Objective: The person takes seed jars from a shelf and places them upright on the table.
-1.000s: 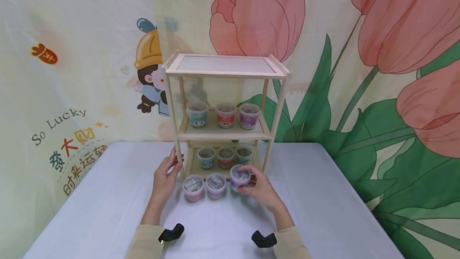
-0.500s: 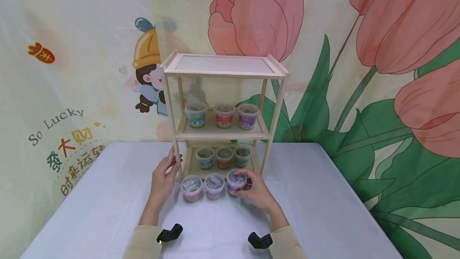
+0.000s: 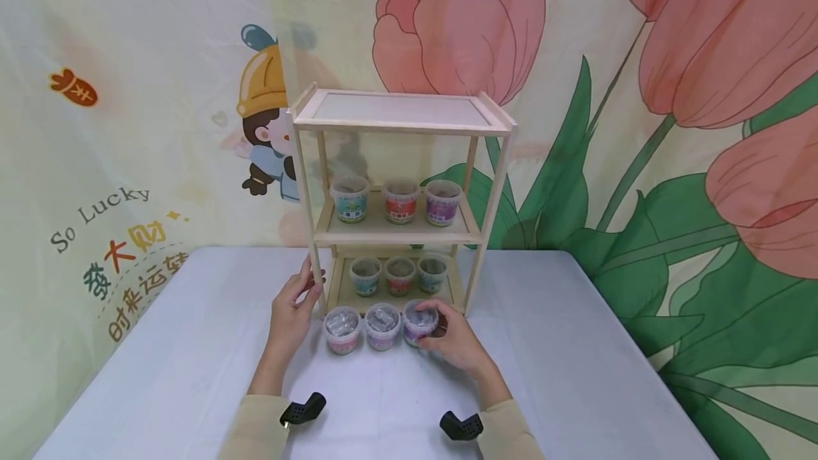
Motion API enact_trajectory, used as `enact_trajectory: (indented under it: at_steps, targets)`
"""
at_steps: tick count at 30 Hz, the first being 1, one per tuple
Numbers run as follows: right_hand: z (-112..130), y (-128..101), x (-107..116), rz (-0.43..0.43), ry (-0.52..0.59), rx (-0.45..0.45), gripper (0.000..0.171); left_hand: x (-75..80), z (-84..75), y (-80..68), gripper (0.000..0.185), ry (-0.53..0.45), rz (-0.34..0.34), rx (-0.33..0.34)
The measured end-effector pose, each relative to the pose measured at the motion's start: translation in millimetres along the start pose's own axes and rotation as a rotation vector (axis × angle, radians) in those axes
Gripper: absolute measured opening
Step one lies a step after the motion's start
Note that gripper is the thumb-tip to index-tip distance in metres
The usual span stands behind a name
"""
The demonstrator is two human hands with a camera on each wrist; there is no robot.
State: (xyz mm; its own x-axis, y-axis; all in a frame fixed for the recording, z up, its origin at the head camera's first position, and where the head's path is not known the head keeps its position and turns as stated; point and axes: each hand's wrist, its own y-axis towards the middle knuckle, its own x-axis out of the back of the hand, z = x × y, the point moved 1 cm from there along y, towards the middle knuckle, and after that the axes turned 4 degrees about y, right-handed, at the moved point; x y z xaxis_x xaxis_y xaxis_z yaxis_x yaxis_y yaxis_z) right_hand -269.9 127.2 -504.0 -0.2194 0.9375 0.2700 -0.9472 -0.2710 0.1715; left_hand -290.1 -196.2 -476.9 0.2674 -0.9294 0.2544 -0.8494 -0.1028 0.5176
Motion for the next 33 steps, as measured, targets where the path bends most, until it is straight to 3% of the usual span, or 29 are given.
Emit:
enact_trajectory:
  at_steps: [6, 13, 16, 26, 33]
  targets:
    - [-1.2, 0.4, 0.5, 0.006, -0.01, 0.017, 0.057, -2.1, 10.3, 2.1, 0.063, 0.036, -0.003, 0.021]
    - [-0.5, -1.5, -0.4, 0.032, -0.059, 0.021, 0.057, 2.6, -14.3, -2.8, 0.064, 0.037, -0.004, -0.024]
    - [2.2, -2.4, -0.6, 0.039, -0.067, 0.009, 0.056, 3.3, -16.5, -3.2, 0.063, 0.049, 0.002, -0.019]
    - [22.8, -2.5, 8.0, 0.133, -0.164, -0.014, 0.052, -2.4, 19.8, 4.3, 0.065, 0.064, 0.007, -0.001]
    - [36.3, 0.1, 16.7, 0.247, -0.325, 0.07, 0.059, -0.9, 23.7, 4.0, 0.062, 0.029, 0.014, -0.023]
